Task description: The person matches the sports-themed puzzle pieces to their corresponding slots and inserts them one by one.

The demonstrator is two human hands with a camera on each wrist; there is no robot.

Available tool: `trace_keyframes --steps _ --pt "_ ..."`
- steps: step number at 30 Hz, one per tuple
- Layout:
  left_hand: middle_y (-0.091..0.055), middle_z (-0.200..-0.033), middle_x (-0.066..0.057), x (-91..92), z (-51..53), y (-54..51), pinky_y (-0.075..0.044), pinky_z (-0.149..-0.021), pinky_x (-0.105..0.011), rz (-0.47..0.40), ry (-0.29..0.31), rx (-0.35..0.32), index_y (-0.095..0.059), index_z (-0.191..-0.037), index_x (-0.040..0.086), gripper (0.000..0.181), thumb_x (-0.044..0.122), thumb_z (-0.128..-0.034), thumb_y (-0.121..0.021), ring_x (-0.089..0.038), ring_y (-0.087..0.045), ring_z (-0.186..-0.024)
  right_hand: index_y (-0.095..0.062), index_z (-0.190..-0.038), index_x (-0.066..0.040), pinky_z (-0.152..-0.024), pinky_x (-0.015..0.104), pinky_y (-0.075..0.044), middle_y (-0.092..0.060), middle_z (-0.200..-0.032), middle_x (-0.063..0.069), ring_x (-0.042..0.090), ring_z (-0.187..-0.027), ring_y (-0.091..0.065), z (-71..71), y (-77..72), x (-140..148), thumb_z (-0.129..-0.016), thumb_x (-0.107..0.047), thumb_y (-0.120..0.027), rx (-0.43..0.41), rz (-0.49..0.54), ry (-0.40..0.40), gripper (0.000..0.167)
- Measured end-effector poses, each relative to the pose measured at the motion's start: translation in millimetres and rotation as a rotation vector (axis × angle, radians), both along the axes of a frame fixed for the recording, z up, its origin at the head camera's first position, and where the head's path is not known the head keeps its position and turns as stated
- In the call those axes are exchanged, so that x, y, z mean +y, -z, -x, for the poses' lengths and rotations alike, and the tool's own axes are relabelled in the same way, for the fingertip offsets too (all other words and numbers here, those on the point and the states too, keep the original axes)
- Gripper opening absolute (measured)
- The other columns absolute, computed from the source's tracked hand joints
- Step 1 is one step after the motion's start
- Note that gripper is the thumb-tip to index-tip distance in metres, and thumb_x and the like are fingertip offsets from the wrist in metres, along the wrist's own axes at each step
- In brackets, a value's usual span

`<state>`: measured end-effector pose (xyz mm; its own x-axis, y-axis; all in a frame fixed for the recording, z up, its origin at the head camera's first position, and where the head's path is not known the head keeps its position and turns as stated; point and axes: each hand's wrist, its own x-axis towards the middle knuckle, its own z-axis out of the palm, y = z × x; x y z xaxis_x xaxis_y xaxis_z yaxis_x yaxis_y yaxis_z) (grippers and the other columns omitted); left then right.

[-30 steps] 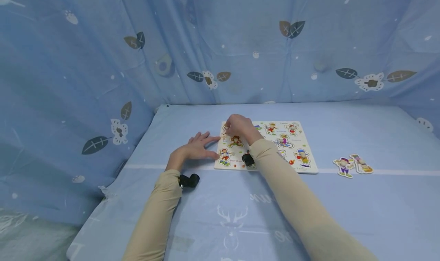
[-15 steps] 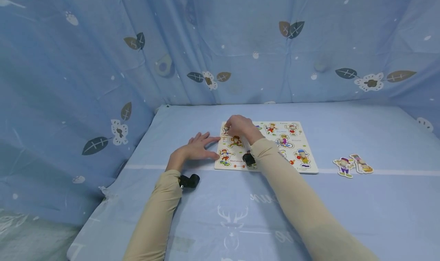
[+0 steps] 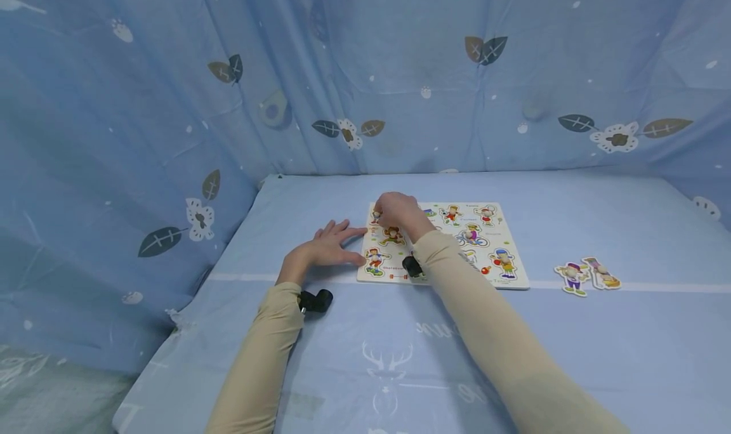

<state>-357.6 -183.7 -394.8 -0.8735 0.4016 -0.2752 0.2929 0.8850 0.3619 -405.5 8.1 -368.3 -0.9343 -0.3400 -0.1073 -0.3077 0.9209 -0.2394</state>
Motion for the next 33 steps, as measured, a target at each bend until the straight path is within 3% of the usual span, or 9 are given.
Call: trace_keyframes --steps 2,7,14,17,21,33 --pt "-0.005 -0.167 -0.011 -0.4 1.6 1.2 0.0 -0.121 -0.059 0.003 0.002 0.001 -0.031 -0.156 0.032 0.083 0.057 -0.0851 -0.066 -0.037 0.007 -0.152 -0.07 -0.097 -0.009 -0.089 0.046 -0.043 -0.066 -0.099 0.008 0.023 -0.083 -0.053 -1.1 -0.8 -3 -0.095 -0.011 -0.058 0.023 -0.047 -0.007 0.012" --pt "-0.005 -0.167 -0.009 0.6 3.4 1.6 0.001 -0.121 -0.058 0.0 0.003 -0.007 -0.03 -0.156 0.033 0.083 0.057 -0.0849 -0.066 -0.036 0.008 -0.152 -0.072 -0.109 -0.014 -0.1 0.053 -0.046 -0.069 -0.11 0.004 0.022 -0.093 -0.062 -0.5 -1.7 -7 -0.097 -0.013 -0.057 0.052 -0.151 0.006 0.019" --pt "-0.005 -0.167 -0.01 -0.5 2.2 -0.9 0.0 -0.121 -0.059 0.008 0.018 0.011 -0.03 -0.156 0.032 0.083 0.057 -0.0858 -0.065 -0.038 0.007 -0.152 -0.069 -0.095 -0.012 -0.097 0.054 -0.041 -0.064 -0.09 0.006 0.023 -0.08 -0.053 -2.1 -2.7 -2 -0.099 -0.016 -0.055 0.026 -0.092 -0.03 0.015" --pt "-0.005 -0.167 -0.011 -2.4 1.1 -0.1 0.0 -0.121 -0.059 0.005 0.028 0.016 -0.03 -0.156 0.031 0.083 0.057 -0.086 -0.065 -0.038 0.006 -0.152 -0.069 -0.114 -0.014 -0.106 0.06 -0.034 -0.066 -0.112 0.007 0.027 -0.102 -0.058 -2.4 0.7 2 -0.099 -0.017 -0.053 -0.016 -0.072 -0.043 0.022" --pt "-0.006 -0.167 -0.011 -3.8 0.5 1.5 -0.001 -0.121 -0.059 0.007 0.026 0.012 -0.03 -0.156 0.032 0.083 0.057 -0.0859 -0.065 -0.038 0.006 -0.152 -0.055 -0.142 -0.017 -0.113 0.07 -0.02 -0.056 -0.143 0.007 0.032 -0.133 -0.049 -3.1 6.0 8 -0.099 -0.023 -0.052 -0.05 -0.055 -0.049 0.043" --pt "-0.006 -0.167 -0.012 -3.5 3.8 4.6 0.0 -0.121 -0.059 -0.017 0.019 0.004 -0.031 -0.156 0.032 0.083 0.058 -0.0847 -0.065 -0.039 0.006 -0.152 -0.056 -0.141 -0.014 -0.107 0.072 -0.027 -0.053 -0.143 0.013 0.034 -0.133 -0.047 -21.3 8.9 51 -0.1 -0.03 -0.056 0.06 0.026 -0.079 0.044"
